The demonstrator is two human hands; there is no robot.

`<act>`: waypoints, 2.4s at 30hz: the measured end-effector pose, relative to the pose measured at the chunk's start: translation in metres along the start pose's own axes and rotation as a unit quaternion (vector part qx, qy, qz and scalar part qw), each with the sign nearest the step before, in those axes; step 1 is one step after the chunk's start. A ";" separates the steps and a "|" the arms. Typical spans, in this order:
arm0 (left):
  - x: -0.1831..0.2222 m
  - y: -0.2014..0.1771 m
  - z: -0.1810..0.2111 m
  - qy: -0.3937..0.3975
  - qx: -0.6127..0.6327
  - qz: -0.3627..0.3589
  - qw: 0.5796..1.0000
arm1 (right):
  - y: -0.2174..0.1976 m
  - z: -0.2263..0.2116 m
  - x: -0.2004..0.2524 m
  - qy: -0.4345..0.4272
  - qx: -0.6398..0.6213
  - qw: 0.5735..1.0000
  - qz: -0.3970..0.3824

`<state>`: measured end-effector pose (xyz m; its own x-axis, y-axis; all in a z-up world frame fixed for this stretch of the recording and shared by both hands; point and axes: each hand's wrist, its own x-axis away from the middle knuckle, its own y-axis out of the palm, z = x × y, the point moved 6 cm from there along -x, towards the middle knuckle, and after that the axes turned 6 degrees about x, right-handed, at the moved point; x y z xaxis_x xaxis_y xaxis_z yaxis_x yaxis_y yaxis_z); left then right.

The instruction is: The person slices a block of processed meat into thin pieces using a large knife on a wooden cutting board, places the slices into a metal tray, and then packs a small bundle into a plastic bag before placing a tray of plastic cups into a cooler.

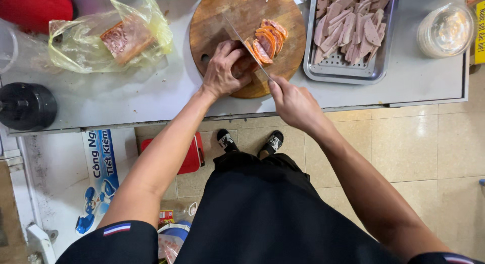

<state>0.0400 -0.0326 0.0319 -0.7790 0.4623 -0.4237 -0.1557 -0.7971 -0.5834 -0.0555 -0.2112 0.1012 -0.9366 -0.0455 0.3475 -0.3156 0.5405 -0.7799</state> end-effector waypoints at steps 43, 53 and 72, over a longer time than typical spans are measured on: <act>0.005 0.001 -0.009 -0.021 -0.029 0.004 0.999 | 0.000 0.016 0.047 0.053 -0.026 0.998 0.019; 0.002 -0.003 -0.002 -0.016 -0.001 0.008 1.000 | 0.004 0.006 0.050 0.038 0.015 0.999 -0.002; -0.001 -0.006 -0.001 0.012 0.010 -0.010 1.000 | 0.001 -0.014 -0.018 -0.022 -0.021 1.000 -0.005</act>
<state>0.0421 -0.0280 0.0353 -0.7611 0.4875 -0.4279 -0.1837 -0.7947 -0.5786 -0.0364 -0.1979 0.1013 -0.9399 -0.0875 0.3301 -0.3182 0.5753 -0.7535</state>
